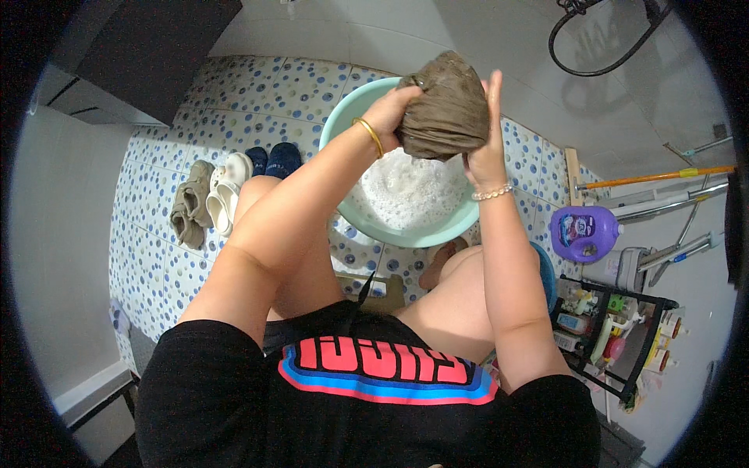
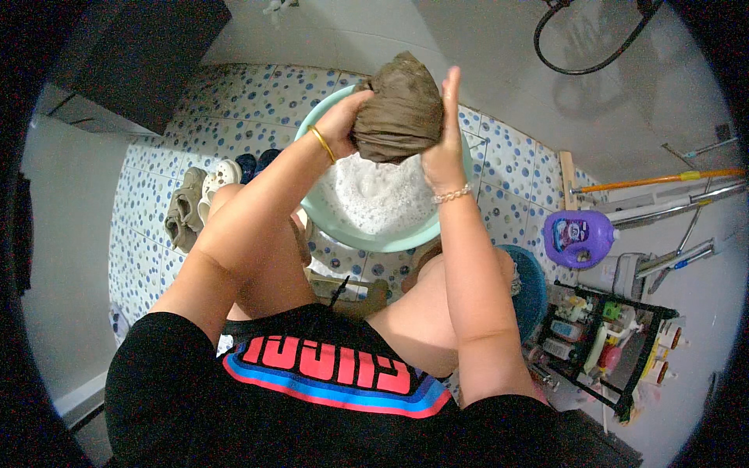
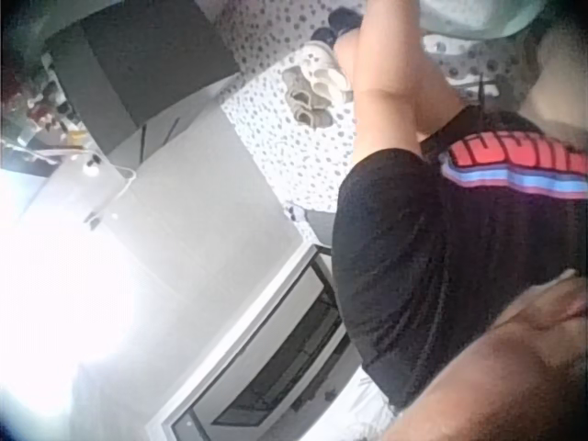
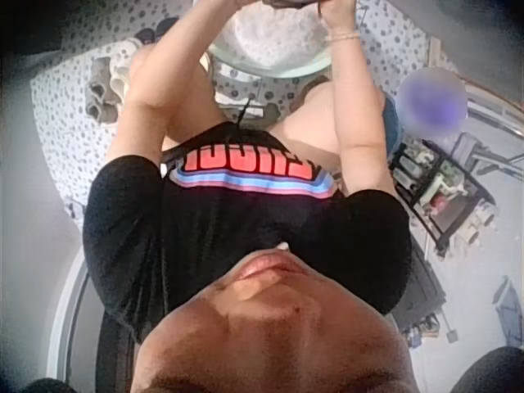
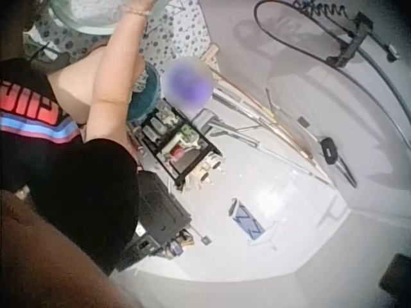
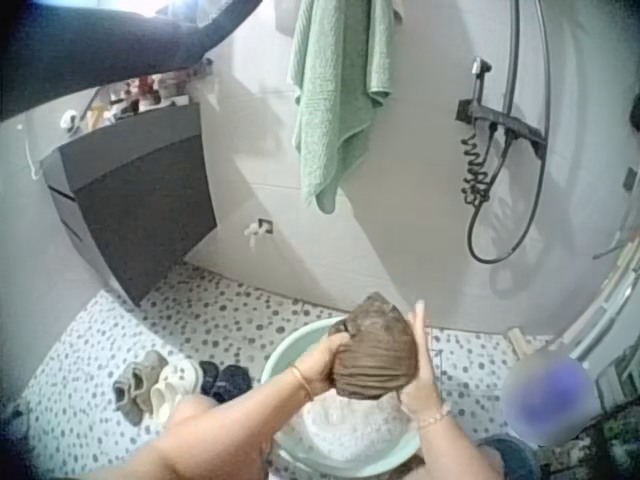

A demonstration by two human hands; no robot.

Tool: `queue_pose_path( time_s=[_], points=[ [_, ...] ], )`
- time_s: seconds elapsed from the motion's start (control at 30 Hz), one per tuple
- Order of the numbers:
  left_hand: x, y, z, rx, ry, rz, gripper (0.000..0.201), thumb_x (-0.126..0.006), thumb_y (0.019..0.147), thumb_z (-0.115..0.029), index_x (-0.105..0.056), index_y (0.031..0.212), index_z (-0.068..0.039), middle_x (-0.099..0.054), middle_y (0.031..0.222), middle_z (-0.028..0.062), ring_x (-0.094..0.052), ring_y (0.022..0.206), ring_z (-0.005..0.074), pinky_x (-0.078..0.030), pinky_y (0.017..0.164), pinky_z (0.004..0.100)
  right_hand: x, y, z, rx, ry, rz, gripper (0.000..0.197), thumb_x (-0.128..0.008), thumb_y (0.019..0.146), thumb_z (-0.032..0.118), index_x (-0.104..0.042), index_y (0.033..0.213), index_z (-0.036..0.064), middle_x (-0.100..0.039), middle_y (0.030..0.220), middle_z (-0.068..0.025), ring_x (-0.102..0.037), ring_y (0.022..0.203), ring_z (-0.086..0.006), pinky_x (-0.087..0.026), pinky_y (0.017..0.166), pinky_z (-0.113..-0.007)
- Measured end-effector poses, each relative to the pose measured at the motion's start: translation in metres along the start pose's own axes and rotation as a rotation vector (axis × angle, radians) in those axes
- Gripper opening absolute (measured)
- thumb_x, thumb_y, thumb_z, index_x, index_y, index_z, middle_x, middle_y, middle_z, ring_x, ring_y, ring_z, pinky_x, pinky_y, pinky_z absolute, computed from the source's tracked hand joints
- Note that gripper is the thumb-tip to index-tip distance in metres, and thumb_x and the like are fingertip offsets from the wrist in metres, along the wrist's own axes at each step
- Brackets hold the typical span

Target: The person hand-washes a brown cloth in a light green basin filled with soapy water, scrubbing and wringing it repeatedly. They then transfer the cloth to a blue bucket and proceed to wash a black cloth in the same basin using the same method.

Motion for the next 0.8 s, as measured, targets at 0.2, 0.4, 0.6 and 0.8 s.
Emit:
queue_pose_path(
  time_s=[0.2, 0.4, 0.6, 0.8],
  points=[
    [0.004, 0.006, 0.002, -0.081, -0.077, -0.058, 0.03, -0.041, 0.084, -0.021, -0.047, 0.106, -0.001, -0.054, 0.104, 0.0131, -0.056, 0.089, 0.0219, -0.048, 0.078, 0.0361, -0.007, 0.003, 0.002, 0.147, -0.377, 0.036, 0.084, -0.079, 0.052, 0.035, -0.036, 0.12, 0.0094, -0.044, 0.115, -0.0097, -0.044, 0.104, -0.0189, -0.039, 0.088, -0.031],
    [0.006, -0.001, -0.01, -0.388, 0.287, -0.277, 0.035, -0.053, 0.074, -0.009, -0.047, 0.106, 0.005, -0.055, 0.096, 0.0146, -0.056, 0.083, 0.0204, -0.046, 0.071, 0.0302, 0.015, -0.009, -0.028, -0.028, 0.118, -0.531, 0.041, -0.07, 0.07, 0.022, -0.052, 0.096, -0.0036, -0.057, 0.089, -0.0083, -0.054, 0.079, -0.0156, -0.044, 0.071, -0.028],
    [0.0, -0.002, -0.017, -0.483, 0.636, -0.311, 0.037, -0.057, 0.069, -0.012, -0.051, 0.1, 0.005, -0.059, 0.087, 0.0139, -0.057, 0.076, 0.0182, -0.045, 0.07, 0.028, 0.017, -0.014, -0.047, -0.162, 0.42, -0.643, 0.032, -0.064, 0.075, 0.02, -0.054, 0.093, -0.0043, -0.057, 0.09, -0.0082, -0.055, 0.078, -0.0175, -0.045, 0.07, -0.029],
    [-0.015, -0.006, -0.034, -0.582, 0.782, -0.266, 0.041, -0.058, 0.067, -0.02, -0.051, 0.1, 0.003, -0.06, 0.089, 0.0136, -0.058, 0.078, 0.0218, -0.045, 0.071, 0.0289, 0.02, 0.0, -0.04, -0.101, 0.488, -0.51, 0.035, -0.063, 0.075, 0.02, -0.051, 0.098, -0.0046, -0.055, 0.095, -0.01, -0.055, 0.083, -0.0203, -0.046, 0.074, -0.031]
  ],
)
Point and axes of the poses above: each hand's wrist, its own y-axis towards the middle knuckle, its own x-axis out of the back of the hand, z = x × y, the point moved 8 cm from there along y, towards the middle knuckle
